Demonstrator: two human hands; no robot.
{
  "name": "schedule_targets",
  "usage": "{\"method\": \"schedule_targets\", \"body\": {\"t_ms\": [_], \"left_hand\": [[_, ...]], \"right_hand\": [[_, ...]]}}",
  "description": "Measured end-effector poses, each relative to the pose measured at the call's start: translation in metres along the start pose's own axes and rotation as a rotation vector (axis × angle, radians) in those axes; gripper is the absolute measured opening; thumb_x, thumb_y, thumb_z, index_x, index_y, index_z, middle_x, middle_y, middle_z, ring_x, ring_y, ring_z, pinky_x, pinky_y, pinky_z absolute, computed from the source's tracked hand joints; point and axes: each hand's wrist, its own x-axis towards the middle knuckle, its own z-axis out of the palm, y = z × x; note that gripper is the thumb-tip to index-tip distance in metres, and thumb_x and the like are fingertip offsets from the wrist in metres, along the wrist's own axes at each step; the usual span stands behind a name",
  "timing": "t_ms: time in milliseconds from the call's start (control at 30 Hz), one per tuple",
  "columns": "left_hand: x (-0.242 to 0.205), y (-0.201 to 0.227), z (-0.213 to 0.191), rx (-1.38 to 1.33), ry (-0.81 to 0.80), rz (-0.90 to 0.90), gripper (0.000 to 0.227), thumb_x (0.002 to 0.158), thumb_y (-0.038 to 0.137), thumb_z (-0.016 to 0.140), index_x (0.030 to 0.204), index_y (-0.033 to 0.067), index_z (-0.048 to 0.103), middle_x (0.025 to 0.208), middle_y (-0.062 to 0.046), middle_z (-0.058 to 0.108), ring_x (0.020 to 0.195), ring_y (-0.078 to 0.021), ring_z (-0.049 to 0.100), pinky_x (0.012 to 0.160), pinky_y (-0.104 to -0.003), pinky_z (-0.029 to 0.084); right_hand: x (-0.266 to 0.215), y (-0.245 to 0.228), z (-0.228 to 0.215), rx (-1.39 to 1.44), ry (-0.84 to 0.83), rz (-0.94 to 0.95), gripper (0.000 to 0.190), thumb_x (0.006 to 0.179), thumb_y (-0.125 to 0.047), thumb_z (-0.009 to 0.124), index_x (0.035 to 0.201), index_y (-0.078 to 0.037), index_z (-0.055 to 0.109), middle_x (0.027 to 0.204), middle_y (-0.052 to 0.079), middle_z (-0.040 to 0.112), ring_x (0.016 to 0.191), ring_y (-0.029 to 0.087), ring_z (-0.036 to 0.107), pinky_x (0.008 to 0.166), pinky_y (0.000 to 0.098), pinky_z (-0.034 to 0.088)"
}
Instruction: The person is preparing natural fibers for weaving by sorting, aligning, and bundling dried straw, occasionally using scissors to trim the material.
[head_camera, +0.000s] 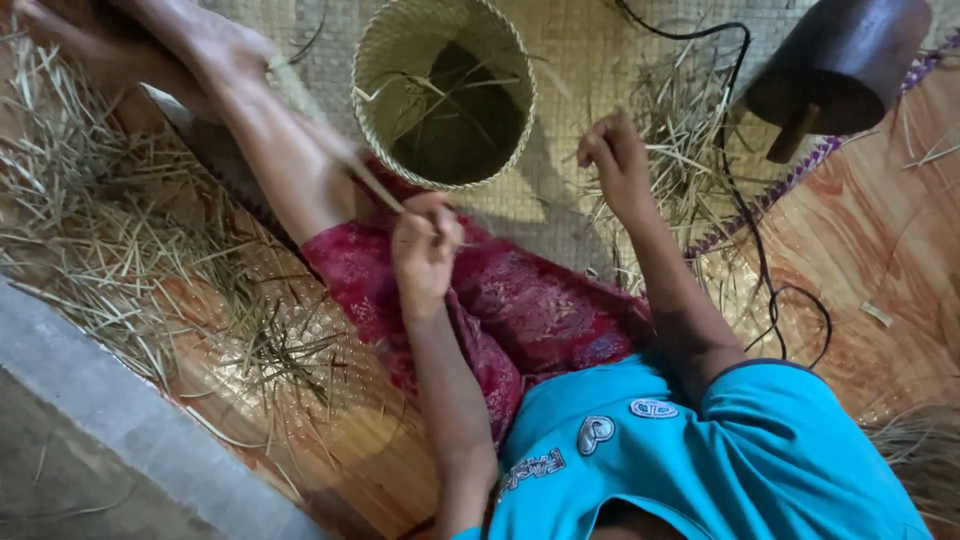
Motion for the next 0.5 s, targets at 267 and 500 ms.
{"method": "schedule_targets", "body": {"t_ms": [267, 500], "left_hand": [[-0.008, -0.023, 0.088, 0.822, 0.005, 0.064, 0.021, 0.092, 0.019, 0.081, 0.109, 0.0071, 0.079, 0.096, -0.01, 0.077, 0.089, -0.0149, 0.071, 0.085, -0.033, 0.057], [-0.008, -0.01, 0.09, 0.722, 0.496, 0.103, 0.018, 0.085, 0.029, 0.086, 0.09, 0.0155, 0.075, 0.08, 0.003, 0.06, 0.072, -0.0076, 0.051, 0.068, -0.025, 0.044]], "right_hand": [[-0.034, -0.076, 0.027, 0.146, -0.257, -0.057, 0.015, 0.102, 0.008, 0.06, 0.118, 0.007, 0.061, 0.085, 0.017, 0.071, 0.068, 0.021, 0.067, 0.071, 0.0352, 0.057], [-0.027, -0.109, 0.019, -0.023, -0.306, -0.039, 0.022, 0.101, 0.008, 0.063, 0.123, 0.006, 0.063, 0.086, 0.02, 0.069, 0.062, 0.021, 0.062, 0.06, 0.0372, 0.053]]}}
